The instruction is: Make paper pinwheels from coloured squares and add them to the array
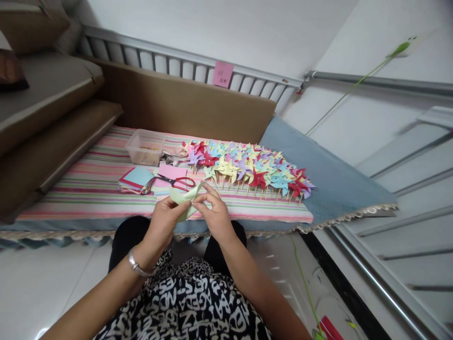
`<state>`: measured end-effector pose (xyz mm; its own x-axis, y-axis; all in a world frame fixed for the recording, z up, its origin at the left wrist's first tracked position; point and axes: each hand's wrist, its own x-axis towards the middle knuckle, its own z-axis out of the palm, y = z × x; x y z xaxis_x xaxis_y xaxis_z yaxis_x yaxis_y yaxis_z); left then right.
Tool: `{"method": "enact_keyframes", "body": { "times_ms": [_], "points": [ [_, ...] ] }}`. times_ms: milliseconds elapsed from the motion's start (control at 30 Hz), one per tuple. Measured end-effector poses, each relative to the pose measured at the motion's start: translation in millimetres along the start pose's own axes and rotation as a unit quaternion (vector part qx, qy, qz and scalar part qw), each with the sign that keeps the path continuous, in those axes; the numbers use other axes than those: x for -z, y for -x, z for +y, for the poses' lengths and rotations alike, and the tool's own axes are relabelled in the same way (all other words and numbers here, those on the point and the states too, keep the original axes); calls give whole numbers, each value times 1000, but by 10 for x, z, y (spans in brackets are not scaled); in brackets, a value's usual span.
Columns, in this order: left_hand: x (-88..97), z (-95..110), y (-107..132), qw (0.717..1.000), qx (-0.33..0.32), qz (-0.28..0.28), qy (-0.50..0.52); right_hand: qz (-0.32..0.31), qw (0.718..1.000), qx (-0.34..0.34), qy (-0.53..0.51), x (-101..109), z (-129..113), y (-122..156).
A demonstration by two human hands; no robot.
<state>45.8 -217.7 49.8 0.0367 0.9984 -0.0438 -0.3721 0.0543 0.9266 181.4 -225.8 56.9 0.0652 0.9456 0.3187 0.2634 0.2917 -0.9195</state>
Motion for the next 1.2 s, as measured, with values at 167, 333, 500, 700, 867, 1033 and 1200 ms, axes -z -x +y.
{"method": "enact_keyframes", "body": {
  "times_ms": [167, 333, 500, 700, 867, 1033, 1200],
  "points": [
    [-14, 63, 96, 1000, -9, 0, -2, -1, 999, 30, 12, 14, -78, 67],
    [21, 120, 170, 1000, -20, 4, -5, -10, 999, 38, 11, -21, -154, 120],
    [49, 131, 196, 1000, -26, -1, -3, -15, 1000, 22, 2, -35, -197, 132],
    [60, 121, 194, 1000, -15, -17, -3, -15, 998, -26, -50, -68, -182, 118],
    [104, 131, 187, 1000, -13, -6, -13, -9, 992, -62, -110, -156, -157, 130],
    [111, 158, 188, 1000, 4, 2, -12, 5, 988, -76, -137, -192, -191, 139],
    [112, 179, 172, 1000, 3, 0, -30, 7, 985, -84, -149, -149, -266, 119]
  ]
}}
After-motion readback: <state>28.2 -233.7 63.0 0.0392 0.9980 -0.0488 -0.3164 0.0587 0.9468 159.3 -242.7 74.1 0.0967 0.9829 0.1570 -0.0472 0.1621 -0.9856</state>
